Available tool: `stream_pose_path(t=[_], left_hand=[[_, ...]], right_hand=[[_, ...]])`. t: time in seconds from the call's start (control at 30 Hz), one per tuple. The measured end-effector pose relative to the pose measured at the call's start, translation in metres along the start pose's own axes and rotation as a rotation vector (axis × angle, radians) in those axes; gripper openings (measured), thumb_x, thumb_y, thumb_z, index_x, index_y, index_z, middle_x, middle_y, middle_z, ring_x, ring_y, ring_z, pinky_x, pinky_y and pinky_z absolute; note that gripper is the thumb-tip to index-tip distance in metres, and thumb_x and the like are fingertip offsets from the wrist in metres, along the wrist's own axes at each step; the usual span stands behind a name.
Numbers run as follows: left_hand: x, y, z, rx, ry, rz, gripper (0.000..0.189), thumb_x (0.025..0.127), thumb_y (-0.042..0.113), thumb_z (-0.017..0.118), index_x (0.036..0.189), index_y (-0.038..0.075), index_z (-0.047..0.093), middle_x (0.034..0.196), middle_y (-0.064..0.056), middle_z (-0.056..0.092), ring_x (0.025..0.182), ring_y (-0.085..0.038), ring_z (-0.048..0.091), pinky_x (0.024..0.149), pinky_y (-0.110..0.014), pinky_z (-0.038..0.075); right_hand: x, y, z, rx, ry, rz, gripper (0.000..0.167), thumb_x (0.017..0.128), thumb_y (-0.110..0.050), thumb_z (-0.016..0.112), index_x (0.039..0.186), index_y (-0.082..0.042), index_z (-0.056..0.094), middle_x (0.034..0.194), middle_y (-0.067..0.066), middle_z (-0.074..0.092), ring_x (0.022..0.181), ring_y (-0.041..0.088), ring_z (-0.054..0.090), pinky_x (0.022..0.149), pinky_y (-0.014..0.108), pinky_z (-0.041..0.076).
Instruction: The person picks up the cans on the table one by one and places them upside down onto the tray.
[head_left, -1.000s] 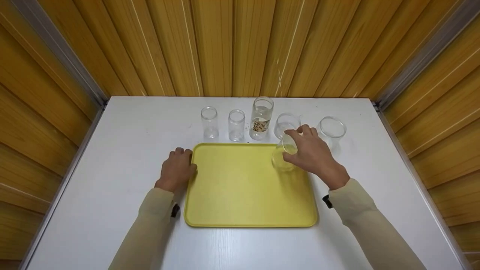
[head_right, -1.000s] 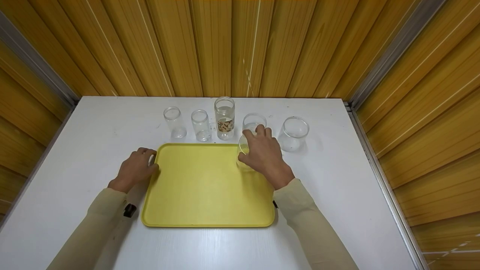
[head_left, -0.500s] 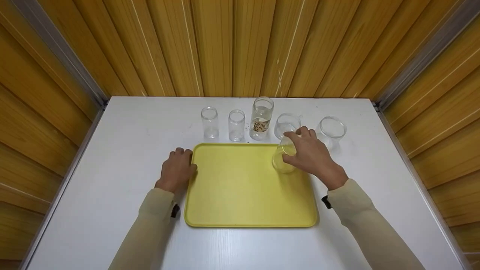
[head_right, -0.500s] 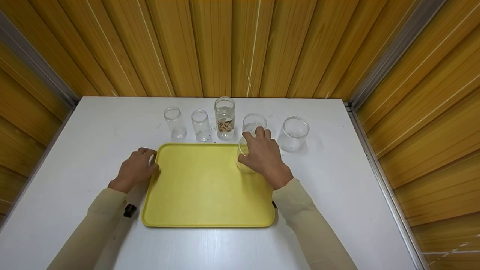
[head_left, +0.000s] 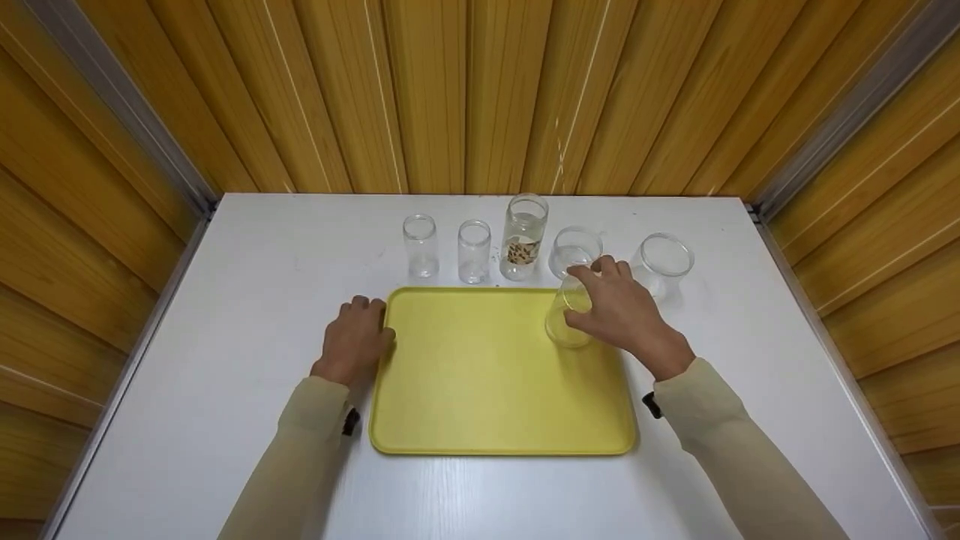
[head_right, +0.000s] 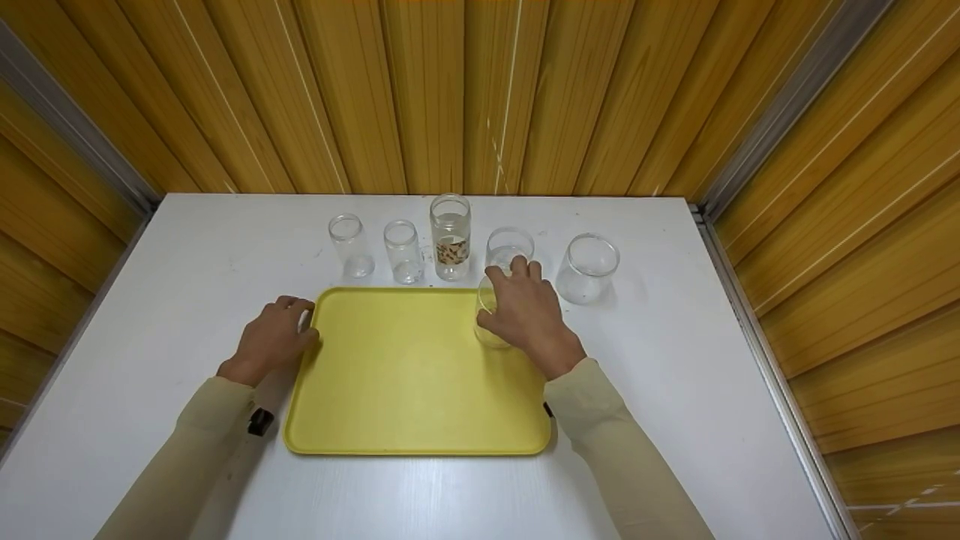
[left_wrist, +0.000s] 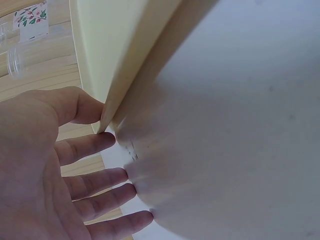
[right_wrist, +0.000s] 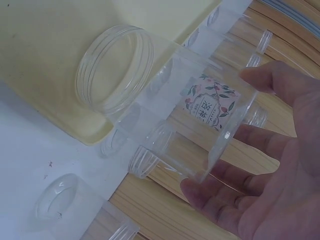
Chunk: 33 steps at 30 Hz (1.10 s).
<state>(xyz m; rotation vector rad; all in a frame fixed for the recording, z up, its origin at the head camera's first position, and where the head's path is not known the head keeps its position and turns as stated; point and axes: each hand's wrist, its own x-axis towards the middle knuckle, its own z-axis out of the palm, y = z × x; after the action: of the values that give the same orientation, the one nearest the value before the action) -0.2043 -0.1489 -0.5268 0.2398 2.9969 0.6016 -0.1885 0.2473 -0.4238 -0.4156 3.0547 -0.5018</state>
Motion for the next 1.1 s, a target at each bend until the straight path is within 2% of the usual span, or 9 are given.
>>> stream_pose_path(t=[0.57,1.1], left_hand=[[-0.002,0.0,-0.0003,-0.015,0.012,0.01,0.031,0.096,0.016,0.06,0.12,-0.004,0.065,0.124,-0.027,0.06,0.105,-0.043,0.059,0.079,-0.058,0.054],[-0.0008,-0.0016,0.002,-0.006,0.02,0.01,0.033,0.096,0.017,0.059,0.122,-0.004,0.065,0.126,-0.028,0.059,0.11,-0.045,0.059,0.082,-0.06,0.054]], right_hand=[[0.0018,0.0002,0.002,-0.009,0.0,-0.013,0.065,0.088,-0.027,0.069,0.148,-0.005,0.059,0.14,0.03,0.05,0.125,0.048,0.049,0.084,0.063,0.053],[0.0037,-0.0018,0.0025,-0.028,-0.007,-0.027,0.064,0.09,-0.028,0.07,0.149,-0.003,0.058,0.14,0.031,0.052,0.123,0.048,0.05,0.087,0.063,0.052]])
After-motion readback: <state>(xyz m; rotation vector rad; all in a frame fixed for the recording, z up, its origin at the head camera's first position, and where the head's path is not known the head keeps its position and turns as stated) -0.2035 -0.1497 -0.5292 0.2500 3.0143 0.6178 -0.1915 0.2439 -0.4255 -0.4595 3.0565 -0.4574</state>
